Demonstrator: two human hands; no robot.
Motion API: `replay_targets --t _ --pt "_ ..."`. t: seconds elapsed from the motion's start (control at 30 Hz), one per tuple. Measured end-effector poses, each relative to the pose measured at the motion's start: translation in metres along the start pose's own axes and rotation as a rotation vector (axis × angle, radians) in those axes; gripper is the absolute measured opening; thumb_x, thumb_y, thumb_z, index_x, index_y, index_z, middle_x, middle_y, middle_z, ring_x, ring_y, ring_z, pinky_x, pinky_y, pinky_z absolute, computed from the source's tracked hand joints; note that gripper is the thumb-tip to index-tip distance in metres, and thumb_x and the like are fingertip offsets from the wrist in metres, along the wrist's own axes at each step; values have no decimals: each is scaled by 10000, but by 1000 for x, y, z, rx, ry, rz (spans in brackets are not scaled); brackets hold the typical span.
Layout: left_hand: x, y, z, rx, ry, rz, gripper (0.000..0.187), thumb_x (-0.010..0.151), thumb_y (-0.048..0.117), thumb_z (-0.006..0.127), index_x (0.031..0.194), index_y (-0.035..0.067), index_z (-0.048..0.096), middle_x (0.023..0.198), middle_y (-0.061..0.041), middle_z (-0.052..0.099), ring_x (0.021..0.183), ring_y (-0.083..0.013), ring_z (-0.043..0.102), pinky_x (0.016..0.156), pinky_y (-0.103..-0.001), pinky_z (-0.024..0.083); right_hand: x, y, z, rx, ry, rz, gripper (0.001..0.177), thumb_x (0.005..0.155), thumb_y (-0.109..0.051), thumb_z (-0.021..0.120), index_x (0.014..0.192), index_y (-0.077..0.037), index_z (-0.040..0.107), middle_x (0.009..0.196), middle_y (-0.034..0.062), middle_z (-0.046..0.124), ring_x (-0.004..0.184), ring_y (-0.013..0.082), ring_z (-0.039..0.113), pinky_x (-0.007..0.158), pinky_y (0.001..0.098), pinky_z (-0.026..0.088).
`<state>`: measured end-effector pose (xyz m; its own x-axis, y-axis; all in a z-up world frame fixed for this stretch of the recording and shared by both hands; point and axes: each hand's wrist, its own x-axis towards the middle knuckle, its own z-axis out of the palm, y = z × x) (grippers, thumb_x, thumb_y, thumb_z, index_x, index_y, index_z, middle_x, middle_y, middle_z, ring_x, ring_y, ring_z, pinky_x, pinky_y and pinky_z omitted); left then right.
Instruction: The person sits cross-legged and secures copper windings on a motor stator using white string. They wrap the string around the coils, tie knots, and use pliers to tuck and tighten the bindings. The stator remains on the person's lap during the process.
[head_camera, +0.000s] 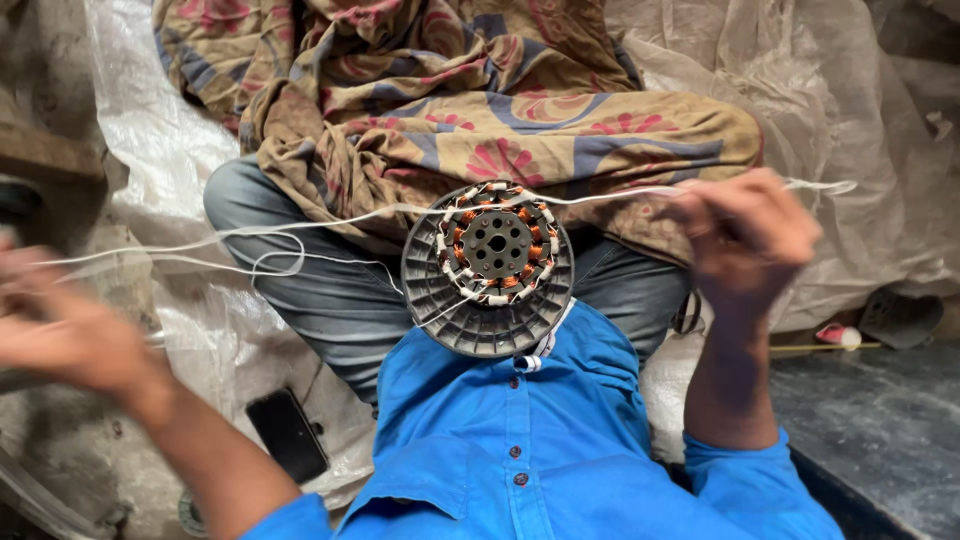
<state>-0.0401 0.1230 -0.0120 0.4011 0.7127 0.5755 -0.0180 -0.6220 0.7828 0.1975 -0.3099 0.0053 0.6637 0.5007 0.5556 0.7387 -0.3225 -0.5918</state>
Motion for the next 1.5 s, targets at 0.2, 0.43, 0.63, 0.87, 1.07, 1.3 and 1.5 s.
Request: replay_targets --t 0.2,0.43,0.63,0.87,1.07,1.3,1.5 --pt "-72 62 69 18 -605 234 408 927 362 797 1248 126 713 1280 -116 681 1368 -298 578 1231 -437 357 12 -37 49 212 -375 -356 218 822 -80 835 1025 -56 757 794 61 662 654 204 648 550 346 489" --pt "-63 60 88 -473 -1085 330 154 926 63 713 1064 119 755 1032 -80 778 950 -287 782 864 -376 619 2 -33 43 223 -326 -269 211 858 -107 854 1032 -65 742 810 58 670 673 195 653 583 324 488" --pt "-12 -29 1 -338 -214 -119 340 922 180 776 1221 67 659 1196 -127 697 1123 -300 695 1012 -415 549 -18 23 -5 57 -86 43 173 896 -43 843 1046 -45 756 827 56 662 706 153 614 603 282 473" --pt "-15 9 40 84 -66 -160 652 918 316 849 1405 7 546 1386 -181 603 1325 -315 594 1184 -461 467 -7 1 19 89 -106 -126 167 884 -65 839 1023 -63 746 830 50 676 721 180 634 663 321 506" --pt "-66 92 121 -283 -1061 462 508 822 365 828 1180 31 692 1080 -120 718 1030 -354 686 1064 -503 494 1 -38 51 234 -396 -320 204 817 -118 873 972 -65 753 760 50 653 633 194 636 543 332 472" --pt "-34 82 75 -330 -859 -30 119 994 209 714 943 122 778 826 25 773 674 -80 736 917 -374 632 6 -16 19 153 -179 -107 190 834 -93 865 981 -54 751 779 58 656 656 173 628 589 308 488" --pt "-38 101 88 71 -559 480 441 796 353 728 1103 38 703 1191 -254 589 1164 -411 533 1008 -466 460 12 -33 37 269 -312 -291 209 830 -131 867 988 -67 748 784 52 668 646 178 643 550 314 484"
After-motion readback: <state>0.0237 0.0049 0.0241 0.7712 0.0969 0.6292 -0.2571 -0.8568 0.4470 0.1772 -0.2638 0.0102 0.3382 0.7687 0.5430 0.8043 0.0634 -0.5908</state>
